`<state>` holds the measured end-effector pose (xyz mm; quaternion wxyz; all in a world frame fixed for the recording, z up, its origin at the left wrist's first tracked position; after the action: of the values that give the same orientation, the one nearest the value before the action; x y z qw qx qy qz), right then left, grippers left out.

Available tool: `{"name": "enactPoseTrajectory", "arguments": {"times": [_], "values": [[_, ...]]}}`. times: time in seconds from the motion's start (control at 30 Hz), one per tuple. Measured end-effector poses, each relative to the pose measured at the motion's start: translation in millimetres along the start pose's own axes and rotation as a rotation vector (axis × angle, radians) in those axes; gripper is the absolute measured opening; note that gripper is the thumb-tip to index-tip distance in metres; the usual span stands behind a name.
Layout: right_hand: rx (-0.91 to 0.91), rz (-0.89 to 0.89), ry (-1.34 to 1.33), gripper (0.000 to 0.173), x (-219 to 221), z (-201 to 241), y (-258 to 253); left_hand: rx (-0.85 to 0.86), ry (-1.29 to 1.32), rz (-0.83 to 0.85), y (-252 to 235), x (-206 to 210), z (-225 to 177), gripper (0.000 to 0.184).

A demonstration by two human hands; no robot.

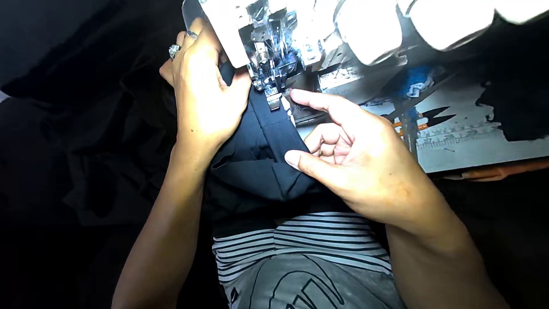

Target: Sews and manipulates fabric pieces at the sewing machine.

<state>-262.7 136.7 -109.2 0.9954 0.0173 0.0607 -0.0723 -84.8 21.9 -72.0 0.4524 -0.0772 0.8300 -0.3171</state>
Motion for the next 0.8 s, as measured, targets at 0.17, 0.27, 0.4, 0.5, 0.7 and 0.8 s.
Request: {"name": "enactPoseTrajectory", "arguments": {"times": [0.17,0.27,0.4,0.5,0.7,0.8], "values": [[0.034,-0.087,-0.033,0.067,2.2,-1.1,16.1,-0.030,-0.014,0.014,3.5,-0.3,-2.5,0.021],[-0.001,-0.136,-0.098,0.061,5.4,-2.0,24.3,-0.023,0.012,0.000,0.3,0.9,1.3,0.023],[-0.072,-0.144,-0.116,0.043,7.6,1.4,21.4,-0.026,0.019,-0.006,-7.0,3.5,6.6,0.030],[-0.095,-0.144,-0.094,0.024,10.0,1.2,19.3,-0.081,-0.003,0.007,-12.6,6.2,9.7,0.031],[-0.086,-0.173,-0.073,0.013,12.2,2.4,9.3,-0.099,0.001,0.003,-29.4,7.7,15.9,0.044],[-0.099,-0.178,-0.059,0.012,12.7,2.3,3.5,-0.111,0.007,0.036,-40.2,11.8,18.2,0.042]]}}
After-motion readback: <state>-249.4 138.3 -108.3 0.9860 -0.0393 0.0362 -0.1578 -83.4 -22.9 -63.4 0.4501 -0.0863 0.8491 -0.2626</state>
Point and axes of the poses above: each hand's wrist, its own y-axis away from the middle knuckle, its own x-axis out of the palm, z = x × y, the point moved 5 cm from there along -y, towards the middle knuckle, and after that the axes turned 15 degrees about -z, right-handed, at the moved point
